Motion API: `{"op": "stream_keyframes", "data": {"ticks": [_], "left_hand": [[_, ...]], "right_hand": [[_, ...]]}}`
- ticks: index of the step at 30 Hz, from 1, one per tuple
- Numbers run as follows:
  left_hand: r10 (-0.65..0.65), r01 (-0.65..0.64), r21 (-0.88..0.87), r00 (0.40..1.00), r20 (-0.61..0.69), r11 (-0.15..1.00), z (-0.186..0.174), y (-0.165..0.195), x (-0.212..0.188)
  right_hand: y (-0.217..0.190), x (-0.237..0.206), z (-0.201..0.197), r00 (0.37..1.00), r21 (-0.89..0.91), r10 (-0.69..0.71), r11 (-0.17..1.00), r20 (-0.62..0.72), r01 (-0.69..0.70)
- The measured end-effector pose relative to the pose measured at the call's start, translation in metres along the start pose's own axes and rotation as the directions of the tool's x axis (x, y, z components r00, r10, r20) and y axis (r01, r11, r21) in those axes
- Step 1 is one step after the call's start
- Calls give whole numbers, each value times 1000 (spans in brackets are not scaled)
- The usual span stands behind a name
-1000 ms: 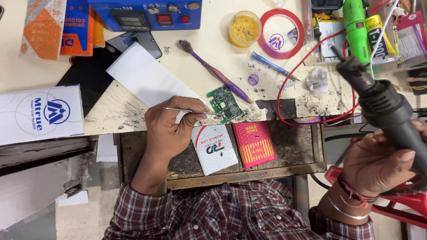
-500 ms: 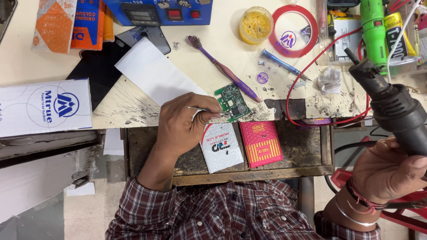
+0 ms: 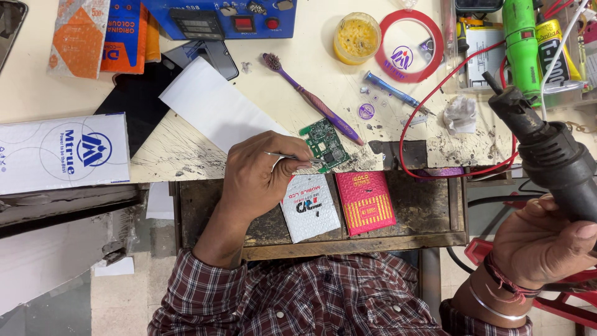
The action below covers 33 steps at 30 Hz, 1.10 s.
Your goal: The person holds a green circuit board with tweezers while directing a hot air gun at it, then sets the hot air gun aside and uses a soldering iron with tweezers to work on the board's components. They continue soldering the board on the workbench.
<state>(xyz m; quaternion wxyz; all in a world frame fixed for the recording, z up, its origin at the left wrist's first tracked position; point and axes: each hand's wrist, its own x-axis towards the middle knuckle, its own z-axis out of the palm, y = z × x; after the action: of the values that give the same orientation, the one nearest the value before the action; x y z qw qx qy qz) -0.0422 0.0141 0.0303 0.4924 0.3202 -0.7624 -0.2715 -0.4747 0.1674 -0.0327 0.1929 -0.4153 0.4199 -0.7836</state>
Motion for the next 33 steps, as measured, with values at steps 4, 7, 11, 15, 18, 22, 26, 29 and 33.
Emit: {"op": "stream_keyframes", "data": {"ticks": [4,7,11,15,18,22,26,29,33], "left_hand": [[3,-3,-17,1000,-4,1000,-1,1,-1],[7,-7,-31,1000,8,1000,0,0,-1],[53,-52,-11,998,29,999,4,-2,-2],[46,-46,15,999,24,999,7,-3,-3],[39,-40,17,999,24,999,7,-3,-1],[27,-27,7,999,27,1000,5,-3,1],[15,-15,-9,999,28,1000,5,-1,2],[15,-15,8,1000,14,1000,6,-1,2],[12,-12,-1,1000,17,1000,6,-3,3]], "right_hand": [[1,-2,-3,1000,47,25,999,11,-25],[2,-4,-7,998,116,61,991,-3,-61],[3,-4,-9,998,130,67,989,16,-68],[2,-3,-5,998,74,34,997,46,-38],[0,-1,-1,998,69,39,997,51,-42],[-3,1,6,997,90,60,994,45,-64],[-8,2,17,997,76,49,996,60,-53],[-13,3,28,997,68,41,997,59,-45],[-18,6,40,997,50,12,999,72,-16]]}}
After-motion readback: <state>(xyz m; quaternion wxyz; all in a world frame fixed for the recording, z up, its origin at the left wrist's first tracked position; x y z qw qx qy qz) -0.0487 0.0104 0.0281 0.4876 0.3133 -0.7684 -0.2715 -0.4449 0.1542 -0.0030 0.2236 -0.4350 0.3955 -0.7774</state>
